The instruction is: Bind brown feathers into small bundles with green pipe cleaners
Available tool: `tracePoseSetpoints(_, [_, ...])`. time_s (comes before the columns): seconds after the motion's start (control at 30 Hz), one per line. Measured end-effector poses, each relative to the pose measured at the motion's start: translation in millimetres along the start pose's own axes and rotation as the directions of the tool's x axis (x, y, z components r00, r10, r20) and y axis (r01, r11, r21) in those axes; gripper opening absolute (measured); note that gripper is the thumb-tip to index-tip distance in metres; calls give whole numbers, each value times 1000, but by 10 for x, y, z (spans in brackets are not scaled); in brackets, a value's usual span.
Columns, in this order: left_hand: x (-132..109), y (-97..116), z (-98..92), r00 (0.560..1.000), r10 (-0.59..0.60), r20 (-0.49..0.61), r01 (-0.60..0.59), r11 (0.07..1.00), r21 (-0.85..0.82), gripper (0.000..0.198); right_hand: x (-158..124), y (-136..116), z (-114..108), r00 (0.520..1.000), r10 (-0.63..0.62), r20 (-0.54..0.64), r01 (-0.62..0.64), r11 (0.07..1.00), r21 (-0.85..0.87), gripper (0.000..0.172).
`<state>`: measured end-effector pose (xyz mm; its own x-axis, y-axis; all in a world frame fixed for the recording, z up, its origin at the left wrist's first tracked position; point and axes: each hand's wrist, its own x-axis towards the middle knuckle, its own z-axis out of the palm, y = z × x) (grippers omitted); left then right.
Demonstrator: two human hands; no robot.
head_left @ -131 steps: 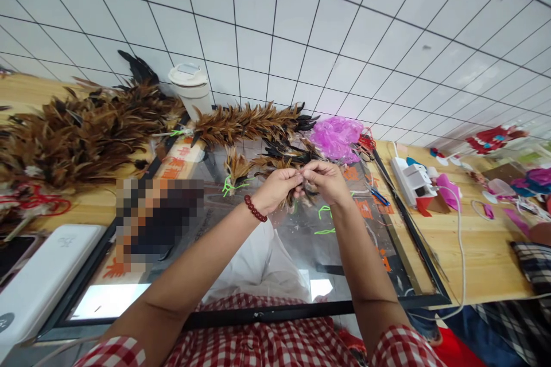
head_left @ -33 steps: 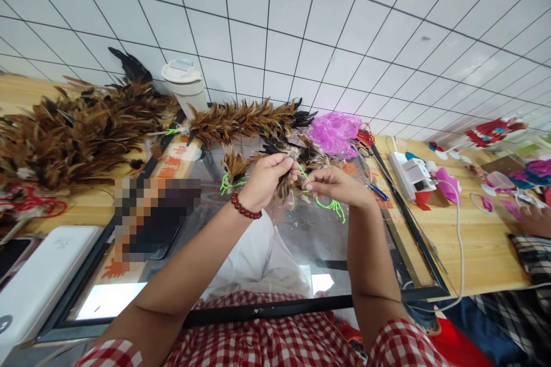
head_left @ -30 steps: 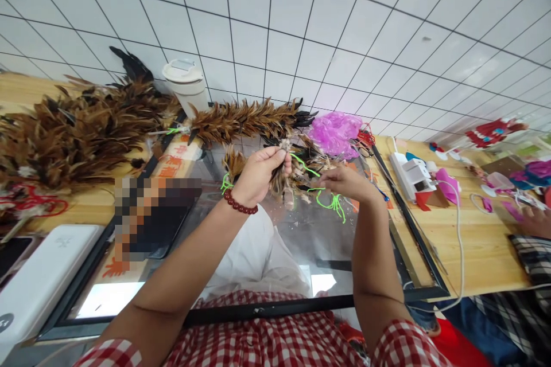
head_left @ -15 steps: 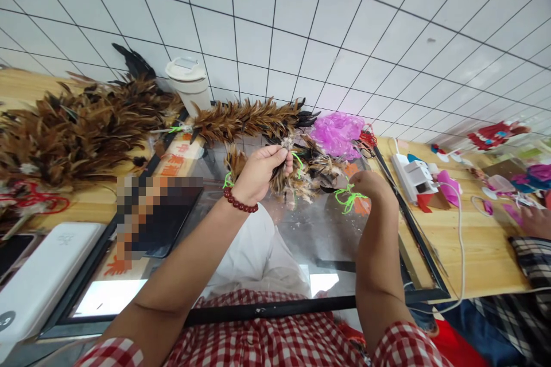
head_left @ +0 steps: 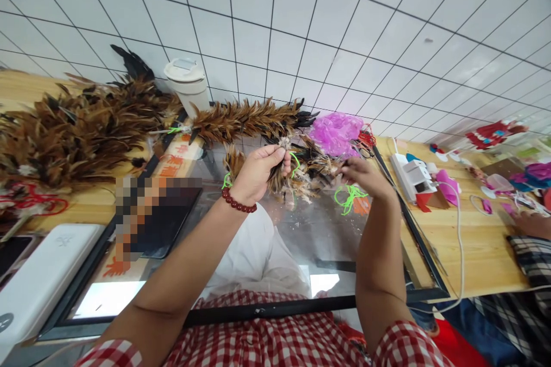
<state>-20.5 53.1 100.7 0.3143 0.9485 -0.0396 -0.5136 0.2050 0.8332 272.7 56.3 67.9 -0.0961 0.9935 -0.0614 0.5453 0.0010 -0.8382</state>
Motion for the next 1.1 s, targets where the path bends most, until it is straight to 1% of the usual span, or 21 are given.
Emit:
tracePoseSetpoints(0.03, [3,-5,-3,1000,-7,0,7,1000,1,17,-38,-10,-80,989,-20,-147,40,991,130,23])
tracePoseSetpoints(0.1, [5,-20,-4,1000,-20,0,20,1000,3,17,-81,-51,-174,934,-33,-356,146,944,296,24])
tracePoseSetpoints(0.13, [4,-27,-1,1000,-26,0,26,1000,4,17,-82,-80,-180,909,-36,-416,196,916,350,24])
tracePoseSetpoints(0.17, [1,-33,4,1000,-29,1,29,1000,6,17,-71,-112,-158,896,-40,-443,236,888,396,24])
tracePoseSetpoints(0.2, [-2,-38,10,999,-34,4,34,999,10,17,-51,-146,-110,895,-44,-445,260,861,437,24])
tracePoseSetpoints(0.27, [-12,-43,24,999,-43,12,43,999,21,17,-1,-219,42,923,-62,-380,258,831,493,25])
tracePoseSetpoints(0.33, [-20,-43,37,998,-53,16,53,998,31,17,40,-294,228,969,-84,-233,187,863,468,26])
tracePoseSetpoints(0.37, [-23,-43,43,998,-57,16,56,998,34,17,51,-333,320,983,-95,-157,153,897,415,30])
tracePoseSetpoints(0.4, [-25,-45,47,998,-60,17,59,998,38,17,56,-372,403,983,-106,-152,152,931,332,38])
tracePoseSetpoints(0.47, [-26,-52,53,997,-65,28,64,997,47,17,47,-453,533,965,-129,-228,167,974,154,45])
tracePoseSetpoints(0.53, [-25,-60,55,996,-72,46,69,996,60,17,18,-529,601,957,-137,-256,157,986,58,42])
tracePoseSetpoints(0.6, [-24,-64,55,995,-82,50,79,995,62,18,-16,-576,606,962,-133,-237,133,991,-13,38])
tracePoseSetpoints(0.63, [-24,-62,54,995,-86,44,83,995,57,17,-28,-577,587,962,-139,-233,120,988,-94,35])
tracePoseSetpoints(0.7, [-25,-51,51,996,-85,28,83,996,40,17,-28,-521,527,961,-161,-223,73,931,-358,25])
tracePoseSetpoints(0.73, [-26,-42,49,997,-79,22,79,996,32,16,-13,-463,495,969,-159,-189,44,864,-502,21])
tracePoseSetpoints(0.77, [-27,-33,47,997,-72,20,72,997,28,16,14,-390,467,984,-124,-132,16,787,-617,22])
tracePoseSetpoints(0.8, [-28,-25,46,998,-66,20,65,998,26,16,50,-306,447,995,-74,-72,5,730,-683,26])
tracePoseSetpoints(0.87, [-30,-14,45,998,-63,19,62,998,29,17,136,-139,430,999,-42,6,33,683,-730,32])
tracePoseSetpoints(0.97, [-31,-11,44,997,-70,17,69,997,32,17,224,7,425,991,-23,129,111,668,-736,25])
tracePoseSetpoints(1.03, [-30,-12,41,997,-71,19,71,997,30,18,215,-10,401,991,-47,125,121,707,-697,17])
tracePoseSetpoints(1.1, [-27,-10,35,998,-67,19,66,997,28,18,158,-105,363,987,-149,55,154,818,-555,11])
